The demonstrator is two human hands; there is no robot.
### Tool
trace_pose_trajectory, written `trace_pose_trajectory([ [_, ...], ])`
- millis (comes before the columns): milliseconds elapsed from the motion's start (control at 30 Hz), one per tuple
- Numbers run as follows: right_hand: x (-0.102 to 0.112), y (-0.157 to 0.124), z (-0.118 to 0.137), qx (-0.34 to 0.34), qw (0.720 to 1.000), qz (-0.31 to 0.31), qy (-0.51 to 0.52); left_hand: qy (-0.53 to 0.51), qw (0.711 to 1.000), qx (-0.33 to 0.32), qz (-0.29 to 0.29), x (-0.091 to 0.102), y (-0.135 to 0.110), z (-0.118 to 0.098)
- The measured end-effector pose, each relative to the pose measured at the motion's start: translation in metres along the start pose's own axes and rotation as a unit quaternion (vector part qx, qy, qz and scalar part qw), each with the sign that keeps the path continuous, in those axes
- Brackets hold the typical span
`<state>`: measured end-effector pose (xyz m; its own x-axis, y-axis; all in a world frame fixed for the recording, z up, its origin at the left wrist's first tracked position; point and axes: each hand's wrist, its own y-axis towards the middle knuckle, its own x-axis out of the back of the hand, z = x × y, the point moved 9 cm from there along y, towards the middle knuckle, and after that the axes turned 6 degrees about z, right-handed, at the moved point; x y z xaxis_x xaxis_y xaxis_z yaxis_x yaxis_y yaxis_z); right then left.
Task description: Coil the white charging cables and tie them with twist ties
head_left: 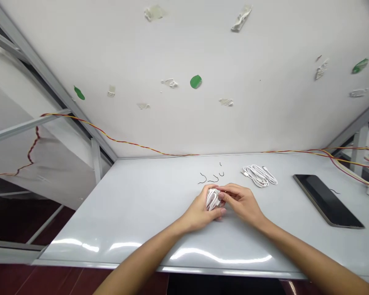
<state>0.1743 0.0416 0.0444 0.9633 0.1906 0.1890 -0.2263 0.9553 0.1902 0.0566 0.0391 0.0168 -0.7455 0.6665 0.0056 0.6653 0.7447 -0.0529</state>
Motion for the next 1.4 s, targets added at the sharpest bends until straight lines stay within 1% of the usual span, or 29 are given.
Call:
trace_pose_trajectory([
  [67,0.006,-0.001,0.003,0.019,0.999,-0.024,-0.012,0.027,1.000,0.010,-0.002,0.000,-0.002,-0.001],
  [133,0.009,-0.003,0.012,0.064,0.996,-0.039,-0.054,0.048,0.999,-0.001,-0.020,0.000,-0.002,-0.005],
  [167,0.007,-0.004,0.016,0.090,0.991,-0.035,-0.089,0.047,0.999,-0.007,-0.018,-0.002,-0.001,-0.007],
  [233,-0.003,-0.007,0.022,0.133,0.976,-0.002,-0.172,0.042,0.999,-0.009,0.009,-0.012,0.003,-0.009],
  [300,-0.012,-0.008,0.019,0.145,0.959,0.024,-0.242,0.062,0.997,-0.007,0.054,-0.027,0.010,-0.011],
  [333,-0.012,-0.007,0.017,0.142,0.953,0.024,-0.266,0.079,0.994,-0.008,0.072,-0.033,0.014,-0.012],
  [400,-0.006,-0.004,0.014,0.136,0.947,-0.007,-0.289,0.091,0.992,-0.026,0.084,-0.041,0.022,-0.016],
  [433,-0.001,-0.003,0.014,0.139,0.946,-0.027,-0.291,0.076,0.993,-0.044,0.078,-0.042,0.026,-0.020],
  [500,0.009,-0.001,0.017,0.146,0.945,-0.065,-0.285,0.010,0.996,-0.070,0.057,-0.040,0.031,-0.025],
  [533,0.014,-0.001,0.019,0.148,0.944,-0.085,-0.283,-0.027,0.996,-0.062,0.054,-0.039,0.032,-0.023],
  [567,0.018,-0.001,0.020,0.149,0.941,-0.107,-0.285,-0.060,0.996,-0.037,0.055,-0.039,0.032,-0.018],
  [633,0.025,-0.004,0.025,0.154,0.930,-0.152,-0.297,-0.113,0.991,0.036,0.058,-0.039,0.028,-0.004],
  [700,0.023,-0.010,0.031,0.178,0.919,-0.170,-0.307,-0.141,0.985,0.084,0.048,-0.039,0.021,0.005],
  [733,0.019,-0.013,0.035,0.203,0.916,-0.160,-0.308,-0.145,0.984,0.091,0.039,-0.038,0.018,0.006],
  [800,0.006,-0.020,0.042,0.263,0.907,-0.120,-0.306,-0.134,0.987,0.081,0.030,-0.037,0.015,0.004],
  [867,-0.003,-0.028,0.048,0.315,0.890,-0.094,-0.316,-0.099,0.993,0.046,0.036,-0.037,0.015,-0.002],
  [933,-0.007,-0.034,0.050,0.345,0.870,-0.090,-0.341,-0.033,0.998,-0.008,0.057,-0.040,0.016,-0.011],
  [967,-0.008,-0.036,0.051,0.358,0.859,-0.085,-0.356,0.007,0.997,-0.024,0.074,-0.043,0.016,-0.013],
  [1000,-0.011,-0.038,0.051,0.373,0.848,-0.072,-0.369,0.048,0.994,-0.027,0.094,-0.047,0.015,-0.012],
  [1067,-0.018,-0.042,0.053,0.407,0.830,-0.037,-0.380,0.114,0.985,-0.014,0.132,-0.054,0.014,-0.006],
  [1100,-0.020,-0.044,0.054,0.421,0.825,-0.026,-0.375,0.137,0.980,-0.008,0.142,-0.056,0.014,-0.003],
  [1133,-0.020,-0.044,0.056,0.429,0.827,-0.023,-0.363,0.156,0.978,-0.013,0.139,-0.055,0.014,-0.004],
  [1167,-0.017,-0.044,0.058,0.425,0.837,-0.029,-0.344,0.173,0.977,-0.026,0.122,-0.051,0.014,-0.007],
  [1200,-0.012,-0.041,0.059,0.412,0.852,-0.042,-0.321,0.193,0.976,-0.040,0.090,-0.043,0.016,-0.012],
  [1267,0.001,-0.033,0.057,0.357,0.888,-0.080,-0.278,0.255,0.966,-0.048,-0.005,-0.016,0.018,-0.022],
  [1300,0.007,-0.028,0.054,0.325,0.904,-0.098,-0.262,0.301,0.951,-0.035,-0.060,0.002,0.019,-0.026],
  [1333,0.013,-0.024,0.051,0.292,0.917,-0.112,-0.249,0.350,0.930,-0.014,-0.113,0.021,0.018,-0.028],
  [1400,0.021,-0.018,0.043,0.235,0.936,-0.126,-0.230,0.432,0.881,0.058,-0.184,0.058,0.017,-0.026],
])
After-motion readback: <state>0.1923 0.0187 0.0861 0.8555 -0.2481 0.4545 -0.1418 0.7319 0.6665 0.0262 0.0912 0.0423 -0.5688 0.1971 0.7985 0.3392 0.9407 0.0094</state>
